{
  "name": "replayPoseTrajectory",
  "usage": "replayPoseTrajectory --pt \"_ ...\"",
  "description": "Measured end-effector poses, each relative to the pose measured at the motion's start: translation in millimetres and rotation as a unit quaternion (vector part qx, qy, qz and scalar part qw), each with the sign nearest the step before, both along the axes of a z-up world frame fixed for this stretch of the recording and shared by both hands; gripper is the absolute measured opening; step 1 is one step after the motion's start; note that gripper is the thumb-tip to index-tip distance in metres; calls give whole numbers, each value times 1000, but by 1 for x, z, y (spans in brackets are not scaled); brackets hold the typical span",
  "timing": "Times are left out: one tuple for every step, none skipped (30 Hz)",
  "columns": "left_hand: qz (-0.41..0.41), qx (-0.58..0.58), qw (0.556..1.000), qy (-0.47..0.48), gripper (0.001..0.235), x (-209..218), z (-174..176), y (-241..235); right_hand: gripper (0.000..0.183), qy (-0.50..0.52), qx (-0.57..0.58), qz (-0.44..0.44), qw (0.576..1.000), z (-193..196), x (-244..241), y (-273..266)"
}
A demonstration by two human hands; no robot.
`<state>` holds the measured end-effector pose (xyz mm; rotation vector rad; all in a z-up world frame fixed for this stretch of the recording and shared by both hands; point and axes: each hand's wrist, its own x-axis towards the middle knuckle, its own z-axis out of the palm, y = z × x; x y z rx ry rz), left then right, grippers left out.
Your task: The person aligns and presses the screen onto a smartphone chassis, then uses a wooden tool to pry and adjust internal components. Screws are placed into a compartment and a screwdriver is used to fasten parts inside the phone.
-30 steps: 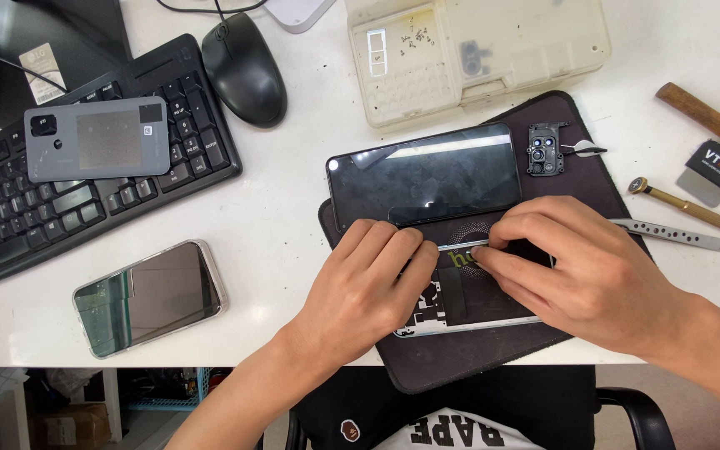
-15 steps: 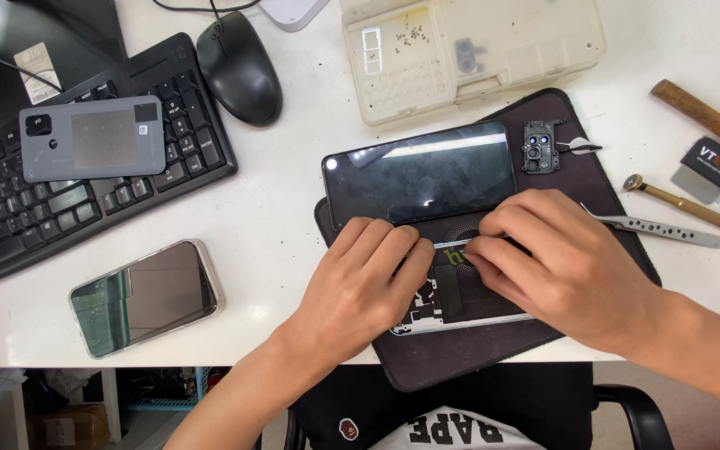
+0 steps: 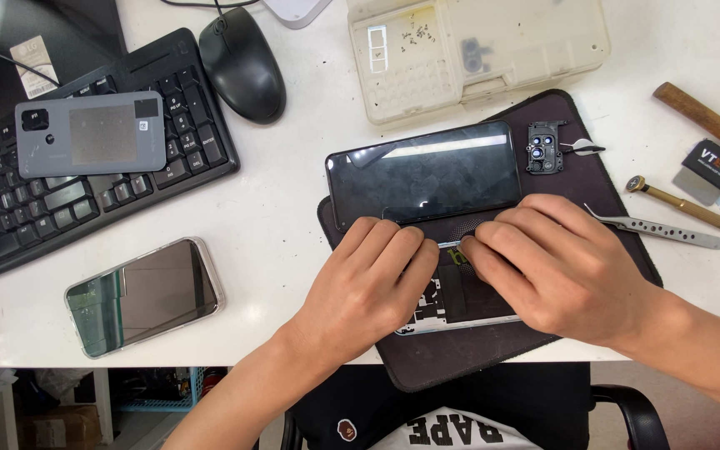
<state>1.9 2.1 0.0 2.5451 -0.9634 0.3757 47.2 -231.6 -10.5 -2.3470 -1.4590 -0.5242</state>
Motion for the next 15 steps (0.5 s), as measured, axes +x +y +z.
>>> replayPoseTrajectory --pt "1 -1 1000 0 25 0 0 0 13 11 7 -1 1000 0 0 0" --pt "1 -3 1000 -1 25 -1 0 0 13 22 15 -3 1000 1 0 1" --pt "2 -4 1000 -1 24 -1 0 1 13 33 22 -4 999 1 0 1" --pt "2 -3 1000 -2 24 -1 -1 1 14 38 26 -4 999 1 1 2" --pt "2 -2 1000 -2 24 -1 -1 1 14 43 31 -5 999 1 1 3" --pt "2 0 1000 -2 23 -1 -2 1 14 48 36 -6 998 0 1 3" --pt "3 1 1000 -3 23 0 -2 1 15 60 38 -7 997 0 2 3" --pt "5 1 1000 -5 22 0 -2 0 17 72 41 -8 997 0 3 3" --pt "6 2 1000 -6 22 0 -3 0 18 85 43 -8 995 -1 3 3" --pt "6 1 1000 -5 21 -1 -3 0 18 93 46 -12 995 -1 3 4" --pt "6 1 1000 -5 21 -1 -3 0 19 101 49 -15 994 -2 4 4" --pt "6 0 1000 -5 21 -1 -3 0 19 109 52 -18 993 -2 4 5" --pt "6 1 1000 -6 20 -1 -3 0 19 106 52 -18 993 -2 4 5" --pt "6 2 1000 -7 19 0 -4 0 19 104 53 -18 993 -3 4 5" --pt "5 2 1000 -8 19 -1 -4 0 19 101 53 -18 993 -3 3 5"
